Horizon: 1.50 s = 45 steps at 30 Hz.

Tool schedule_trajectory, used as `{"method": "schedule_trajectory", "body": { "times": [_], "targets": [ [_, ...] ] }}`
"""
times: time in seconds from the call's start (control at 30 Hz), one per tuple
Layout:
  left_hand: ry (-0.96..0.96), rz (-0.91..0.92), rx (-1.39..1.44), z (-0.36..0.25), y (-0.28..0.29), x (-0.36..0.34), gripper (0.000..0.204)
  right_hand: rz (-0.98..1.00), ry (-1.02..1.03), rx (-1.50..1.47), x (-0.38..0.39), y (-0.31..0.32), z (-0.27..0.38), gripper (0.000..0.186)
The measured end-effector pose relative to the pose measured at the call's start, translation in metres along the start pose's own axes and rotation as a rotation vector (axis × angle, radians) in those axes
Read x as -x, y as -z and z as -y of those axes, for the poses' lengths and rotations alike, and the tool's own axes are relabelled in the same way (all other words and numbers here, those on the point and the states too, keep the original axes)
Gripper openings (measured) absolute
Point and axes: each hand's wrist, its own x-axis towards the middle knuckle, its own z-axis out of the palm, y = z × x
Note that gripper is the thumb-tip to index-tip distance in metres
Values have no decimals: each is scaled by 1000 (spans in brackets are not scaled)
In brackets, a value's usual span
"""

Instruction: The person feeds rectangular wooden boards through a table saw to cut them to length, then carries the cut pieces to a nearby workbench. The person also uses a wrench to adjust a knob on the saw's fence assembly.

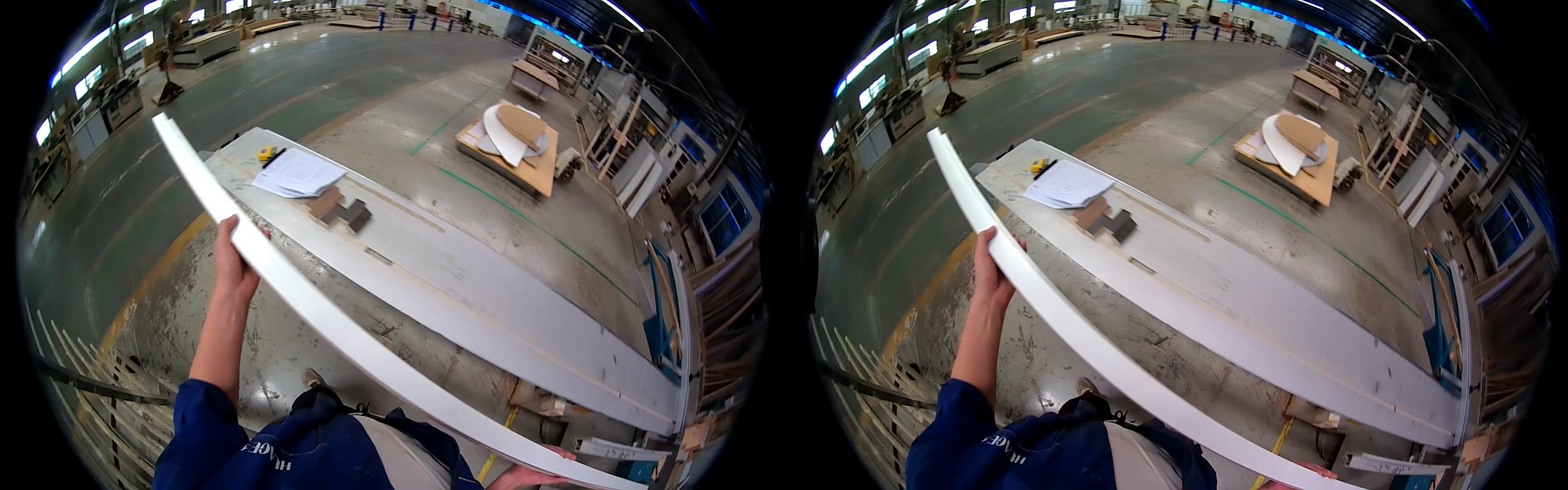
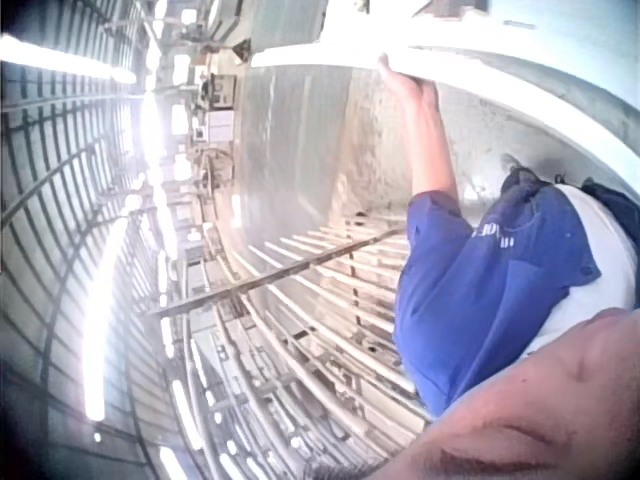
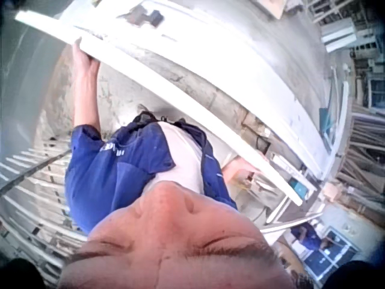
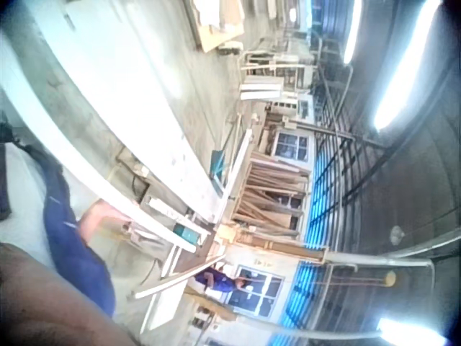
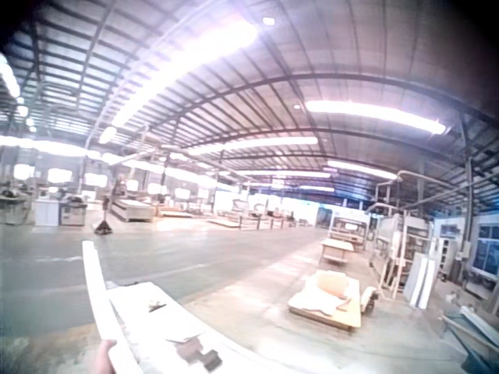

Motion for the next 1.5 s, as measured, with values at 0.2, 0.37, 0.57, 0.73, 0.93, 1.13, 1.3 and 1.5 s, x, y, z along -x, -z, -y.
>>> {"method": "schedule_trajectory", "body": {
  "times": [0.2, 0.37, 0.57, 0.73, 0.93, 1.13, 1.3, 1.5],
  "targets": [
    [27, -21, 38, -69, 19, -149, 59, 73, 17, -7, -8, -55, -163, 45],
    [20, -11, 112, -116, 31, -250, 49, 156, 36, -36, -22, -100, -289, 45],
    [56, -74, 182, -158, 84, -359, 46, 265, 34, -132, -40, -121, -458, 46],
    [30, -238, 233, -202, 165, -460, 41, 321, 26, -316, -55, -128, -625, 46],
    [-141, -385, 322, -287, 290, -541, 44, 224, -388, -435, -83, -113, -806, 44],
    [-377, -569, 396, -372, 422, -594, 45, 209, -644, -519, -50, -124, -1026, 43],
    [-515, -714, 439, -450, 526, -642, 44, 224, -741, -583, 13, -138, -1211, 41],
    [-530, -837, 515, -572, 590, -718, 46, 270, -772, -437, 90, -175, -1402, 50]
  ]
}}
